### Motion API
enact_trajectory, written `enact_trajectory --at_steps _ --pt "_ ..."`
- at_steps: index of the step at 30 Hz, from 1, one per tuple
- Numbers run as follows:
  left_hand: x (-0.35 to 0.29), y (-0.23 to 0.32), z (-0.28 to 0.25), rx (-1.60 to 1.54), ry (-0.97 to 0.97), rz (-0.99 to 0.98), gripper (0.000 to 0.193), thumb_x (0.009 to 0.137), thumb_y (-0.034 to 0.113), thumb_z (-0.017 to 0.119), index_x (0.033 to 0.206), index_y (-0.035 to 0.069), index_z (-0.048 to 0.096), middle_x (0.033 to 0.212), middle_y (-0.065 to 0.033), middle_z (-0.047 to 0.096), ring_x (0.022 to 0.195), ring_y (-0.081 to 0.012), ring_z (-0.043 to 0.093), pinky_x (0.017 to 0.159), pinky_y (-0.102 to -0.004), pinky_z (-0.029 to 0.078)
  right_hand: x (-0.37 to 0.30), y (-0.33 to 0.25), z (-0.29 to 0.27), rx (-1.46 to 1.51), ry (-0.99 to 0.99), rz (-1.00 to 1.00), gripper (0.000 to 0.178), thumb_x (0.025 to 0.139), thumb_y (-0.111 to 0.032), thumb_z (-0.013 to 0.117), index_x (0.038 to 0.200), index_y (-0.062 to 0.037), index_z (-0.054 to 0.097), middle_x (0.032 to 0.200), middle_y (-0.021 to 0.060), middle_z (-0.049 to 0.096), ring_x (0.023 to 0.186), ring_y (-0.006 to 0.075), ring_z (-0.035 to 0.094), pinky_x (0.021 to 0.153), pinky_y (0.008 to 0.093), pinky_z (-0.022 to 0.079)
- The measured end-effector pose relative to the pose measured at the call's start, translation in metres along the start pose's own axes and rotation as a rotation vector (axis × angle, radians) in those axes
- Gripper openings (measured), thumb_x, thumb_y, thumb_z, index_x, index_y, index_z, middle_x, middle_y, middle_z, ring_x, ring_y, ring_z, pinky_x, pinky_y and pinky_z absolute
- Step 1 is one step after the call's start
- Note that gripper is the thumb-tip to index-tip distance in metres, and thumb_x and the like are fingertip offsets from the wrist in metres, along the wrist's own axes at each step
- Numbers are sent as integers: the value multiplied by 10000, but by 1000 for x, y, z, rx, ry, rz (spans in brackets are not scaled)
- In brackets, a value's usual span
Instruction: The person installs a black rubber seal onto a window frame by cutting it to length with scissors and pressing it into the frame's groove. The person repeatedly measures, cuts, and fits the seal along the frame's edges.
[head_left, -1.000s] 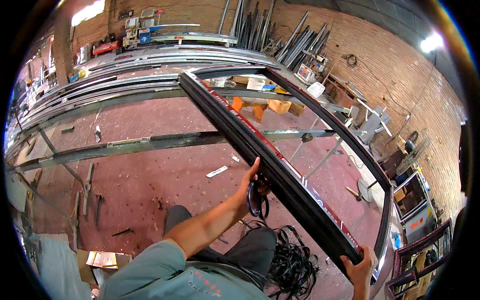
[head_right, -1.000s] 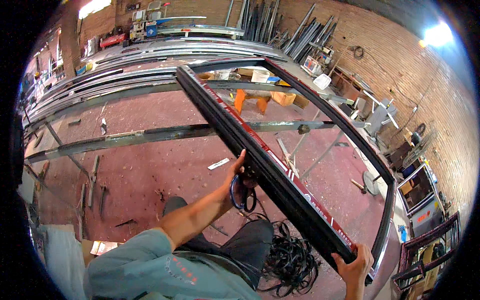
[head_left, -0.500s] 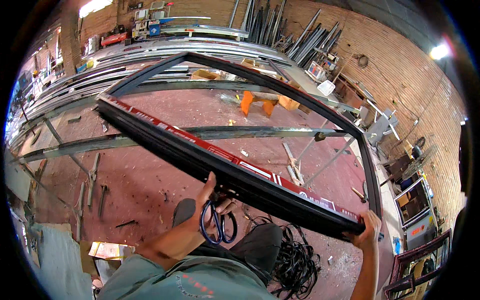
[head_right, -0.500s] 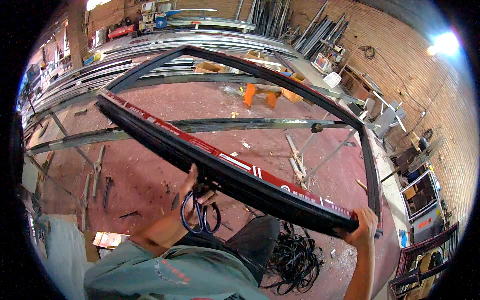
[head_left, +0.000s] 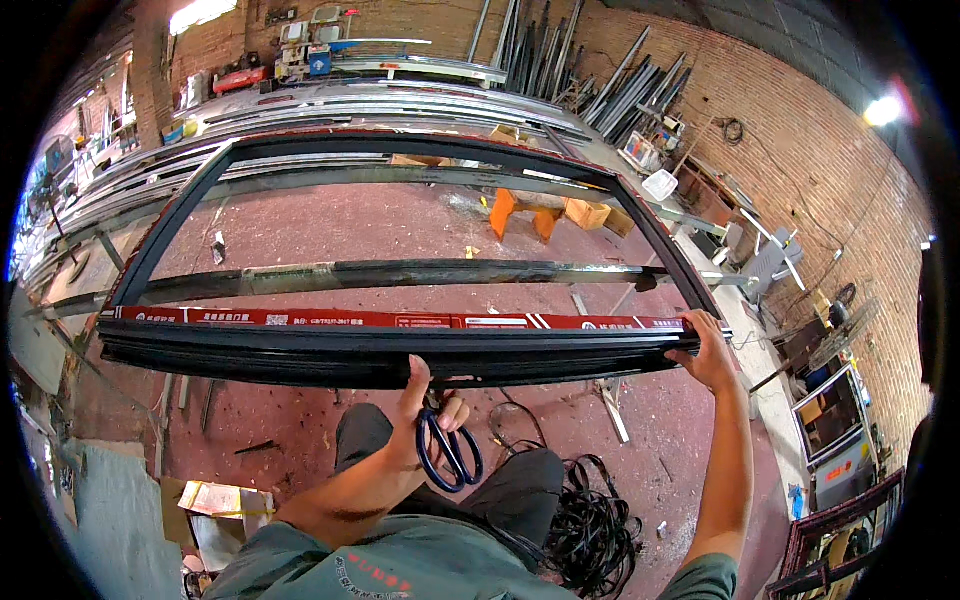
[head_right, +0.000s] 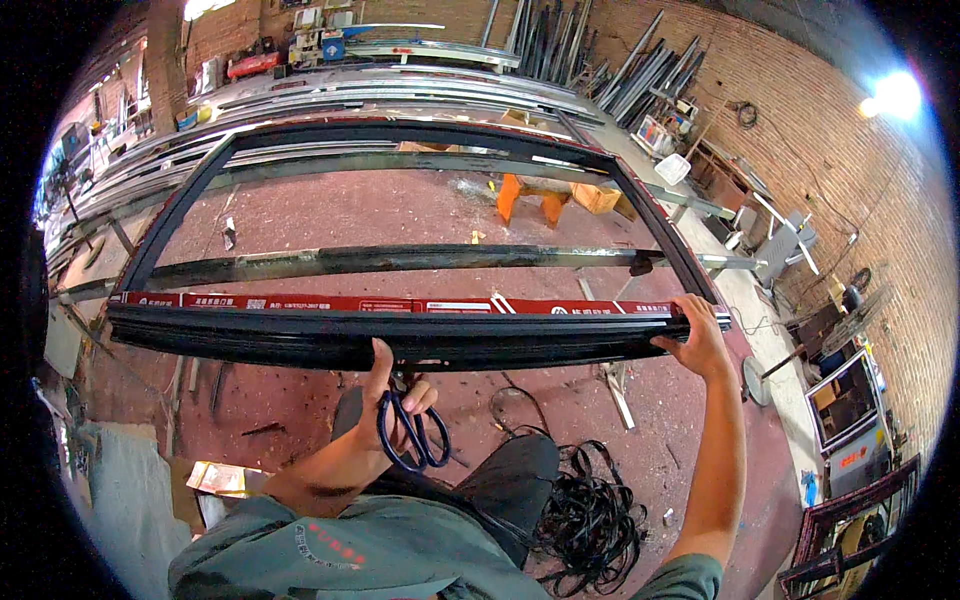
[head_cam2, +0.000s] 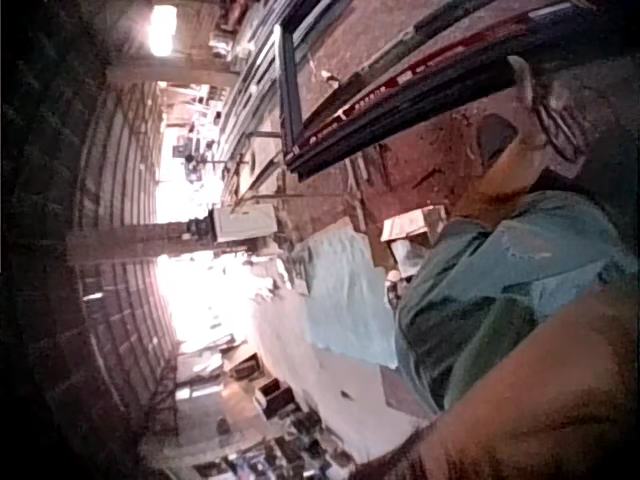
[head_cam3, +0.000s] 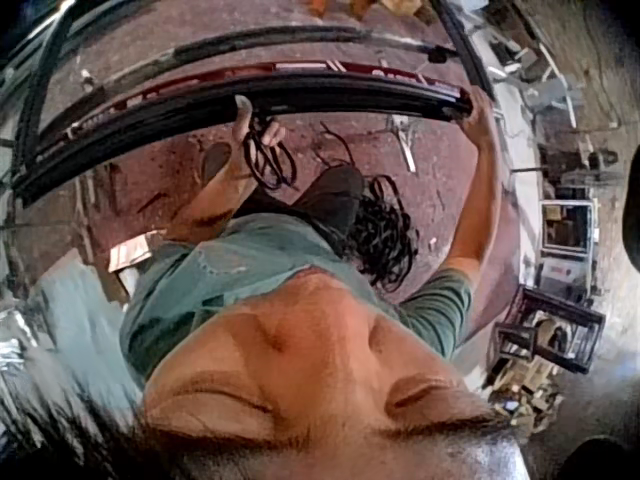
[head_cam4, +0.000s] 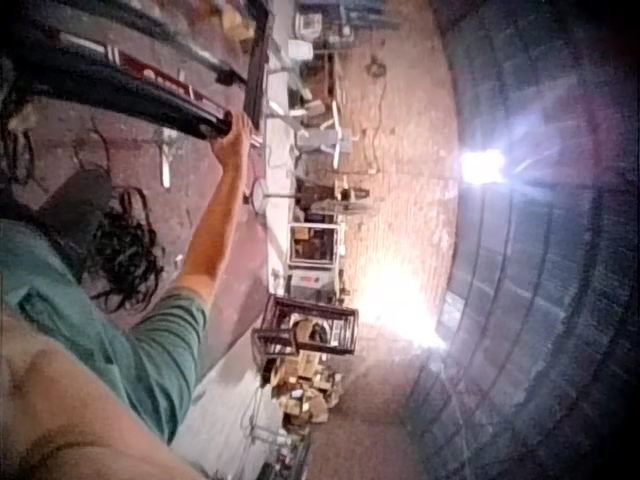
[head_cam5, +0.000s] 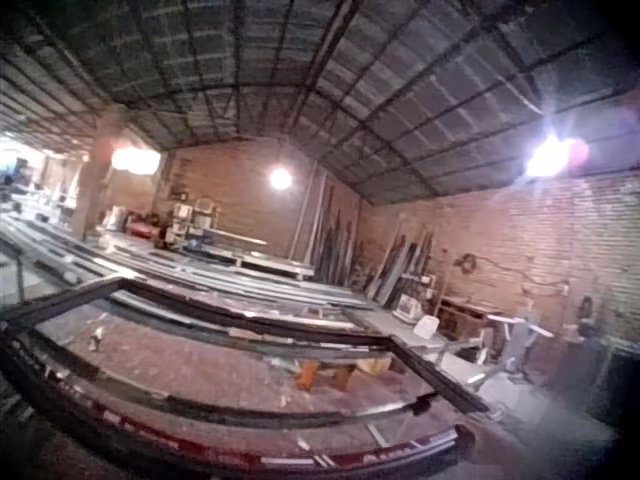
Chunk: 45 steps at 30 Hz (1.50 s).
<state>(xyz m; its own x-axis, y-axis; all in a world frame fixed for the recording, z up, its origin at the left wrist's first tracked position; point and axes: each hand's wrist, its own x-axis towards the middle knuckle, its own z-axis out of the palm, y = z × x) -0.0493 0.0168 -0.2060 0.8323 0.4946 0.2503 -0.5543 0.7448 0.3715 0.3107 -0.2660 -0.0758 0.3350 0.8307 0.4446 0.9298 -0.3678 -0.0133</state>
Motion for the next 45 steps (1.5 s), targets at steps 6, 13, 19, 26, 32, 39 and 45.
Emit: enact_trajectory --at_steps 6,13,19,26,32,39,45 --pt "-3 3 -2 164 97 -21 479 1023 553 501 1121 108 649 853 31 631 544 -58 466 579 -247 372 -19 -7 26 35 185 106 699 763 -334 855 1314 -15 566 1339 182 567 1261 387 516 1083 455 401" --pt "-44 -42 -56 357 307 -271 418 1045 463 521 1235 94 570 1151 -90 695 539 -69 461 520 -243 378 -113 -177 137 744 268 187 111 820 -114 726 875 -58 647 935 126 690 866 316 680 758 387 543" --pt "-44 -92 -78 503 530 -404 395 1057 450 503 1088 71 609 963 -94 690 516 -87 459 478 -243 391 -155 -291 236 1401 -223 502 294 966 -222 692 1178 -19 660 1009 132 732 891 176 687 780 334 541" --pt "-48 -104 -76 683 460 -339 368 1055 425 522 1043 70 616 899 -63 673 660 -74 540 606 -229 469 -159 -289 247 1691 -259 708 257 952 -83 625 1206 -41 618 970 39 657 853 136 601 748 297 496" --pt "-53 -106 -93 715 502 -342 359 1053 383 545 1030 38 642 929 -47 675 867 -137 621 819 -296 503 -157 -285 229 1791 -424 899 346 906 -85 563 1245 -37 609 1040 7 634 909 113 577 804 248 459" --pt "-45 -81 -115 836 58 -506 390 1019 287 609 1321 45 559 1115 -64 692 1036 -177 638 925 -319 501 -176 -262 248 1503 -442 781 258 878 -71 742 1093 -3 616 1021 73 709 930 125 658 742 272 514" --pt "-55 -3 -159 1876 -139 -455 446 900 200 743 1294 34 615 1210 -159 676 1107 -298 643 966 -381 503 -207 -199 250 871 -236 1037 368 761 -173 888 942 1 619 774 24 635 733 115 577 676 294 478"
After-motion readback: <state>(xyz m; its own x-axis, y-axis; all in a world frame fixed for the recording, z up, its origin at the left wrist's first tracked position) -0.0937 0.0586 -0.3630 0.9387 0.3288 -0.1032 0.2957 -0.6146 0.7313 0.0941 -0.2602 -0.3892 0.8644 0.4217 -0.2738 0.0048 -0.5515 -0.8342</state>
